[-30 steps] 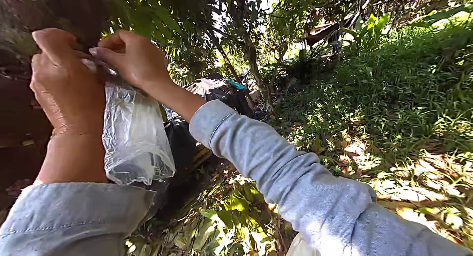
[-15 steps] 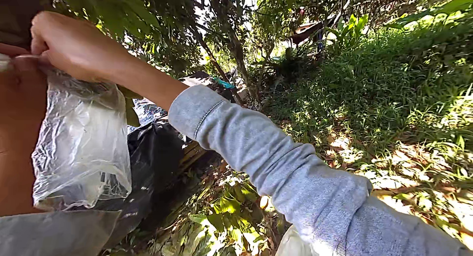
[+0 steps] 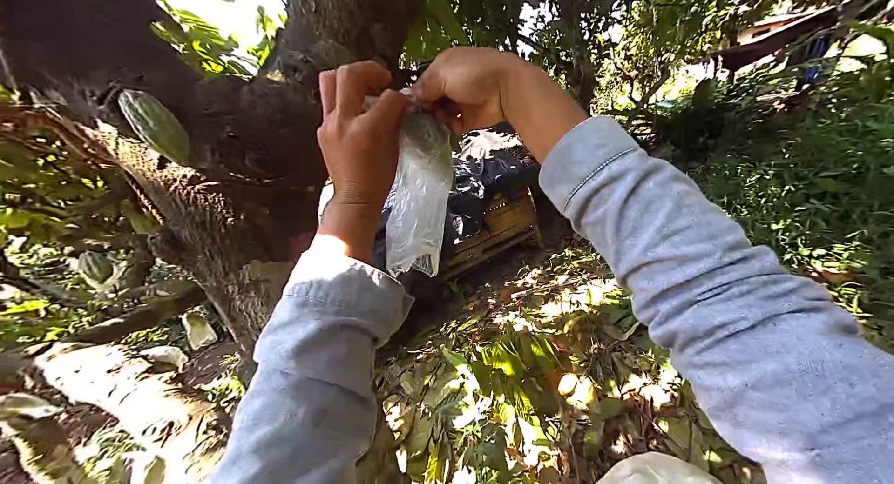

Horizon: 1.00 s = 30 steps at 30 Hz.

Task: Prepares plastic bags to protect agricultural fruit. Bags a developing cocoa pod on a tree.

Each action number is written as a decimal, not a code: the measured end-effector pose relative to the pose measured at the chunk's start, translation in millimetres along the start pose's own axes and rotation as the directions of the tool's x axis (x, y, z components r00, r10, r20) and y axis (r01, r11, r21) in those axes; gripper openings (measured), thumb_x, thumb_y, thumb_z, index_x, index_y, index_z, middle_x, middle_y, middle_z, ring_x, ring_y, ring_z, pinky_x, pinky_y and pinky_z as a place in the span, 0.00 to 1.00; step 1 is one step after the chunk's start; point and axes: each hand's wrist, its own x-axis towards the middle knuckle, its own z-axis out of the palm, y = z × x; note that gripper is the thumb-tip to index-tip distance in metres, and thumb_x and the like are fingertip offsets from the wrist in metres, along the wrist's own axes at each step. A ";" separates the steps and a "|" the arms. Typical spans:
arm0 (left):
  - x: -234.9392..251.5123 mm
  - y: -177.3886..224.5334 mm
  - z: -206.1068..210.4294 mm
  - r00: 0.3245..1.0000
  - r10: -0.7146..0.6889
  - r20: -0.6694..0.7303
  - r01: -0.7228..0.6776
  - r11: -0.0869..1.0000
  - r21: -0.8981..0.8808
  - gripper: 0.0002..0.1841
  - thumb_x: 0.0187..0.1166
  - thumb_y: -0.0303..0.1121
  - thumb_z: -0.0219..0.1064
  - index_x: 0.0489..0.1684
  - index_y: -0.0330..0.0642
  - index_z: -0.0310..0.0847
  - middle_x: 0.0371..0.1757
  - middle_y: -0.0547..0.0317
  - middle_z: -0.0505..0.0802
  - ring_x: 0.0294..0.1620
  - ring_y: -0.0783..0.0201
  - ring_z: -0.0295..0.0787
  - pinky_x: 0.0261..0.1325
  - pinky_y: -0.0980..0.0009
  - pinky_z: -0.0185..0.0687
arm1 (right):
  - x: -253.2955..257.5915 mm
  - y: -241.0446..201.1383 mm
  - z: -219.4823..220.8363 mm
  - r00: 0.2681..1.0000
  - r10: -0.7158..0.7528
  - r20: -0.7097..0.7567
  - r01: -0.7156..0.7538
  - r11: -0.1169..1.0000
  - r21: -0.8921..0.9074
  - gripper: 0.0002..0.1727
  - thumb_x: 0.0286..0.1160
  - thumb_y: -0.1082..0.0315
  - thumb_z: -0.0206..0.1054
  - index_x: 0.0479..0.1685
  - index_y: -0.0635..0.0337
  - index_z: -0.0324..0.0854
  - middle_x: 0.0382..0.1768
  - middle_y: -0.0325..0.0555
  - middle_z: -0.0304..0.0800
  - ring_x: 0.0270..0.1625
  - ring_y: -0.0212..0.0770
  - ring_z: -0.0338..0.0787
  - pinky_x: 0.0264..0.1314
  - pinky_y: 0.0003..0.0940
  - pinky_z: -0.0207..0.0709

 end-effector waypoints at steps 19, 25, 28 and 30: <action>32.5 20.3 -11.0 0.713 -0.651 0.260 0.700 0.635 -0.327 0.08 0.80 0.34 0.67 0.44 0.39 0.84 0.28 0.69 0.82 0.24 0.80 0.76 0.34 0.79 0.76 | 2.4 -2.3 -2.3 0.985 -0.111 -0.132 0.120 0.991 0.063 0.10 0.84 0.66 0.67 0.59 0.55 0.84 0.35 0.37 0.84 0.30 0.28 0.81 0.31 0.22 0.74; 32.6 28.1 -19.0 0.761 -0.624 0.177 0.603 0.782 0.158 0.18 0.82 0.37 0.58 0.57 0.33 0.85 0.62 0.39 0.86 0.62 0.47 0.85 0.65 0.44 0.75 | 10.6 10.7 -10.4 0.961 -0.137 -0.240 0.159 0.985 0.073 0.16 0.80 0.69 0.70 0.63 0.59 0.80 0.45 0.41 0.85 0.37 0.30 0.82 0.39 0.23 0.76; 31.3 36.6 -27.5 0.753 -0.628 0.197 0.554 0.766 0.327 0.20 0.85 0.36 0.56 0.63 0.29 0.83 0.74 0.30 0.79 0.71 0.35 0.79 0.69 0.36 0.70 | 15.9 13.6 -5.8 0.908 -0.252 -0.334 0.261 0.965 -0.019 0.16 0.74 0.74 0.74 0.58 0.68 0.82 0.46 0.48 0.86 0.39 0.30 0.85 0.43 0.22 0.80; 28.4 35.1 -29.1 0.739 -0.643 0.202 0.542 0.745 0.388 0.20 0.86 0.36 0.55 0.65 0.29 0.82 0.77 0.30 0.77 0.72 0.32 0.79 0.67 0.33 0.70 | 17.6 17.3 -2.7 0.869 -0.311 -0.384 0.291 0.950 -0.110 0.14 0.70 0.75 0.76 0.52 0.69 0.84 0.45 0.50 0.87 0.42 0.33 0.87 0.50 0.26 0.82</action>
